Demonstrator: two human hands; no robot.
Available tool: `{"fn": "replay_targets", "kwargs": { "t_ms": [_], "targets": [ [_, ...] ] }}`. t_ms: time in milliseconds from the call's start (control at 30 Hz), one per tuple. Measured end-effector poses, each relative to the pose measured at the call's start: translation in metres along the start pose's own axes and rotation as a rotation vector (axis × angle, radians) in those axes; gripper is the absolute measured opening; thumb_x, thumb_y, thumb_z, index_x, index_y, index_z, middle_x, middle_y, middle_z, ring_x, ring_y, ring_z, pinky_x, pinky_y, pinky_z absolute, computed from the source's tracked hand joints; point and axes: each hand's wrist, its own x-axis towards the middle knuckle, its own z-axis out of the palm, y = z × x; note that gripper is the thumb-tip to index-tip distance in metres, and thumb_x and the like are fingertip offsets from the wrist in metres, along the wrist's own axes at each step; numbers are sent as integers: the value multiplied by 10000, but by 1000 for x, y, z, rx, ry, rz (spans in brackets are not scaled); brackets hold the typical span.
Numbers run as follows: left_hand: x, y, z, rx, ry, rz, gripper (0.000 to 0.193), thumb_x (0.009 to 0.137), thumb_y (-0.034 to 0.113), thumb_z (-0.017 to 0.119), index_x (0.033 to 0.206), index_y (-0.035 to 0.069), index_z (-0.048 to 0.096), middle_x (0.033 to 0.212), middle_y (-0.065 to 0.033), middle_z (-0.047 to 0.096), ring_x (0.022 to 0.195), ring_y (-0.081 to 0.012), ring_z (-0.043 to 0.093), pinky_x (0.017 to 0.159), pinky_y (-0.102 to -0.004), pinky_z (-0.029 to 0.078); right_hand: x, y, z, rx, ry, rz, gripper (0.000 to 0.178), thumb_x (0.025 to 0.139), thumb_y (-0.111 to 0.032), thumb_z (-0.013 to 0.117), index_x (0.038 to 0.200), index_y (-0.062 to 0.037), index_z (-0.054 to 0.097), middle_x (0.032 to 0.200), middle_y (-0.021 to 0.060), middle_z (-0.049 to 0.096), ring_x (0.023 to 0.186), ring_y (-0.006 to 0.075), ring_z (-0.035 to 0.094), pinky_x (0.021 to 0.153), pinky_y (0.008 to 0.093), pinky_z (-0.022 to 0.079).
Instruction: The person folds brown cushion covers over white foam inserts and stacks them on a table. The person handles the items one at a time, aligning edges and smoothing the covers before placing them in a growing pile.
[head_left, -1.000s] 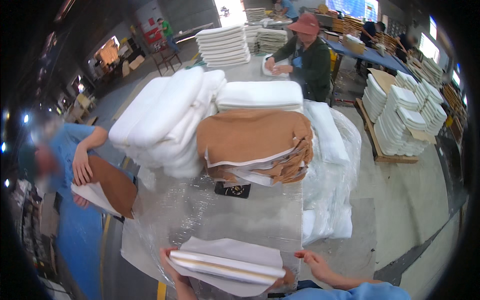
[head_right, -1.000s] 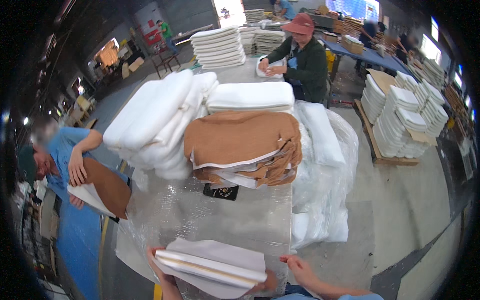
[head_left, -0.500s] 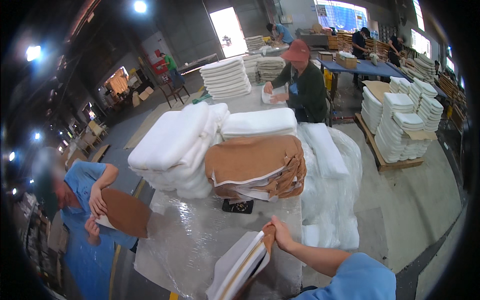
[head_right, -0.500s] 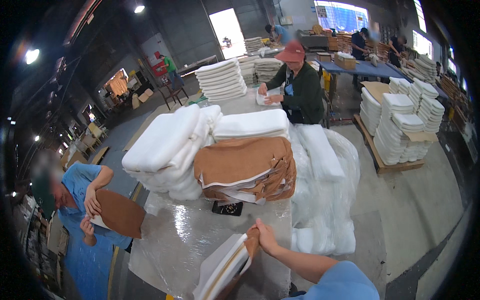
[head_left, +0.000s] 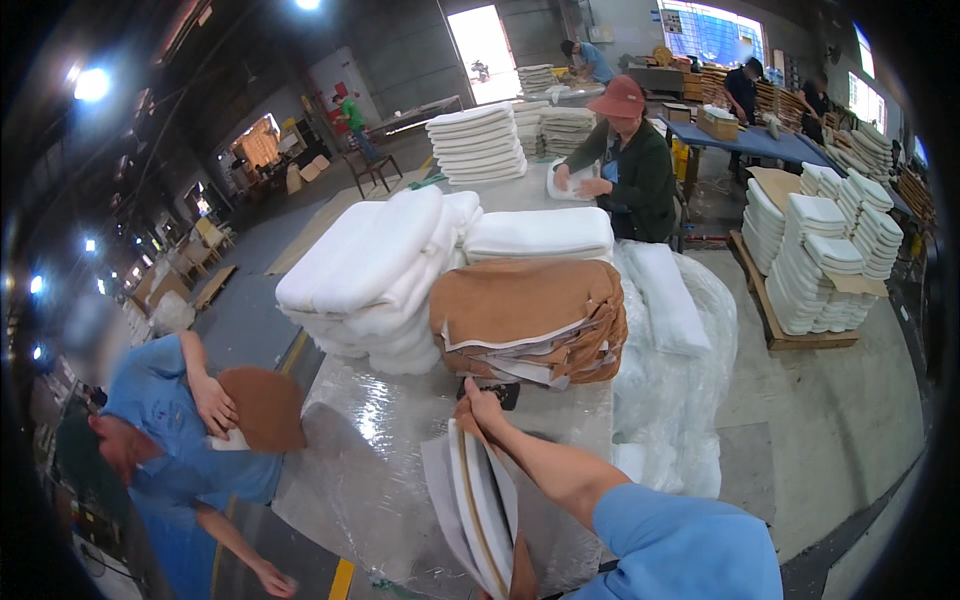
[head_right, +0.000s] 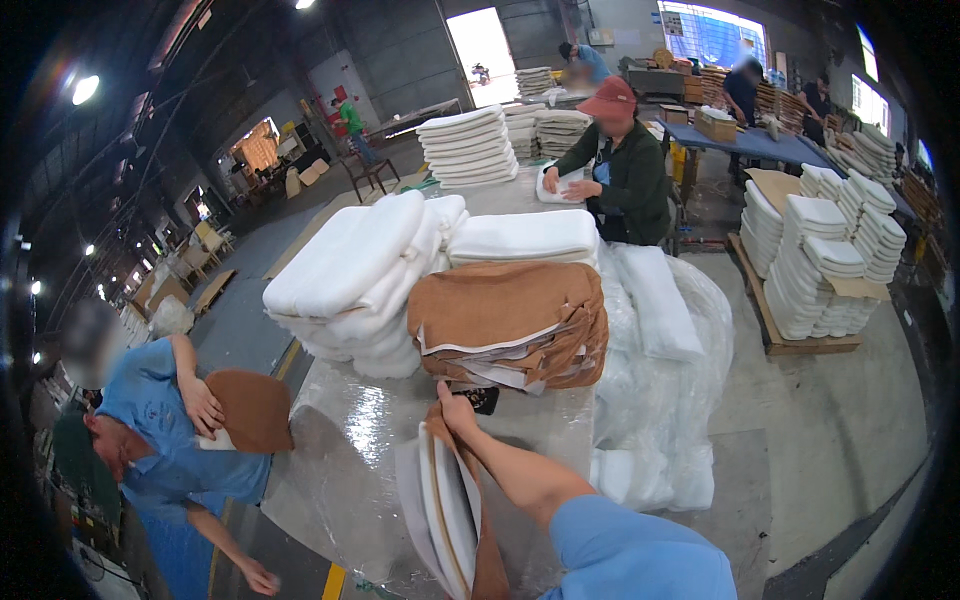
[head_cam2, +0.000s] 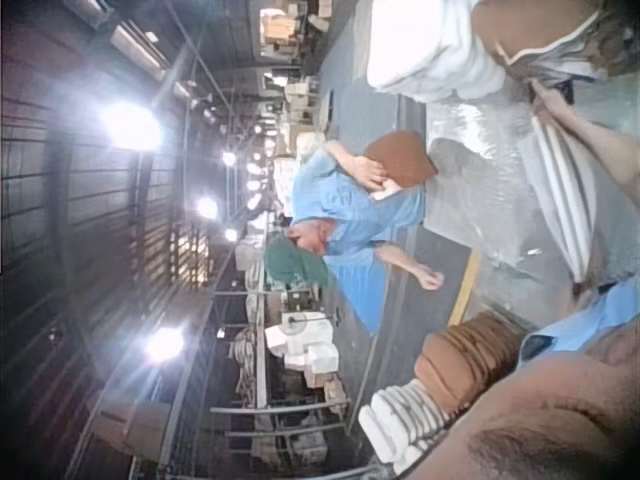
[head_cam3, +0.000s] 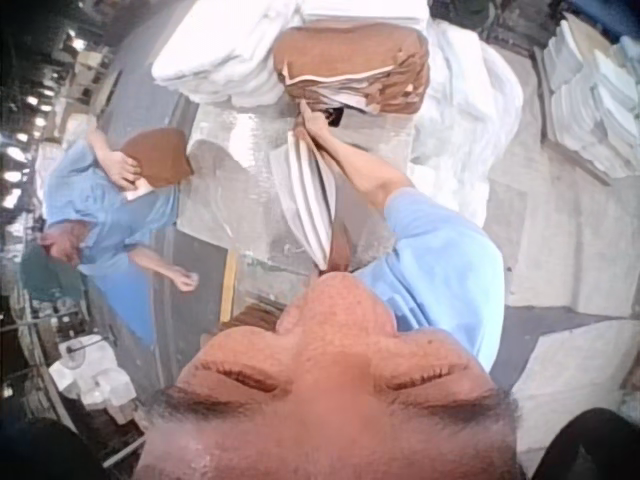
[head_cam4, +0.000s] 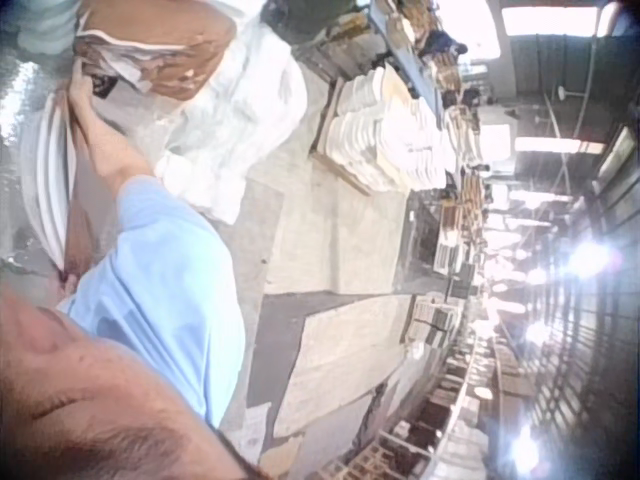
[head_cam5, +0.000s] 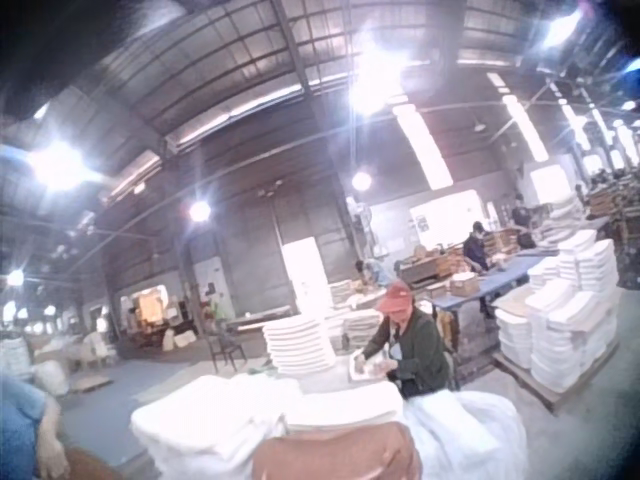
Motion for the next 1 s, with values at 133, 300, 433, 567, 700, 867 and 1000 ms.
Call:
{"fn": "replay_targets", "kwargs": {
  "t_ms": [133, 300, 433, 567, 700, 867, 1000],
  "targets": [
    [12, -7, 14, -86, -49, 41, 511, 1076, 235, 578, 1500, -26, 461, 1437, -160, 572, 1291, -269, 569, 1125, -408, 437, 1, 8, -21, -212, 96, -59, 675, 1058, -576, 497, 984, 25, 794, 945, 183, 782, 918, 284, 735, 866, 402, 530],
    [53, -7, 16, -213, -54, 151, 497, 1067, 201, 591, 1486, -34, 464, 1410, -152, 588, 1268, -258, 581, 1114, -396, 443, -47, -2, -17, -168, 73, -228, 439, 1083, -384, 548, 1070, -12, 780, 944, 106, 781, 908, 209, 722, 849, 354, 542],
    [139, 42, 31, -178, -125, 276, 673, 1014, 43, 623, 1616, -27, 329, 1515, -182, 535, 1336, -270, 549, 1167, -388, 395, -94, -9, -21, -69, 118, -324, 301, 1065, -232, 607, 1230, -8, 722, 1173, 109, 728, 1107, 207, 665, 981, 334, 510],
    [213, 70, 50, -23, -116, 366, 643, 1002, 16, 623, 1597, -20, 383, 1492, -198, 564, 1356, -258, 549, 1167, -383, 399, -113, -10, -33, -155, 105, -397, 310, 1035, -227, 658, 1268, -29, 707, 1202, 158, 711, 1107, 264, 682, 976, 363, 522],
    [259, 93, 66, 70, -154, 321, 593, 973, -23, 606, 1550, -12, 469, 1428, -182, 628, 1330, -258, 589, 1138, -382, 437, -103, -1, -52, 69, -14, -282, 332, 1068, -210, 624, 1327, -5, 664, 1225, 116, 708, 1120, 203, 672, 986, 333, 517],
    [266, 89, 48, 116, -152, 310, 552, 950, -64, 538, 1498, 2, 544, 1341, -155, 696, 1242, -251, 653, 1090, -355, 478, -101, -10, -54, 6, -105, -198, 326, 1090, -186, 599, 1356, -5, 646, 1228, 75, 713, 1120, 144, 647, 992, 299, 508],
    [268, 97, 57, 144, -170, 296, 465, 978, -34, 536, 1439, -19, 594, 1288, -153, 713, 1211, -212, 655, 1079, -334, 486, -90, -20, -76, 22, -142, -140, 324, 1096, -174, 605, 1373, -13, 645, 1217, 44, 720, 1107, 123, 647, 968, 291, 527]
  ]
}}
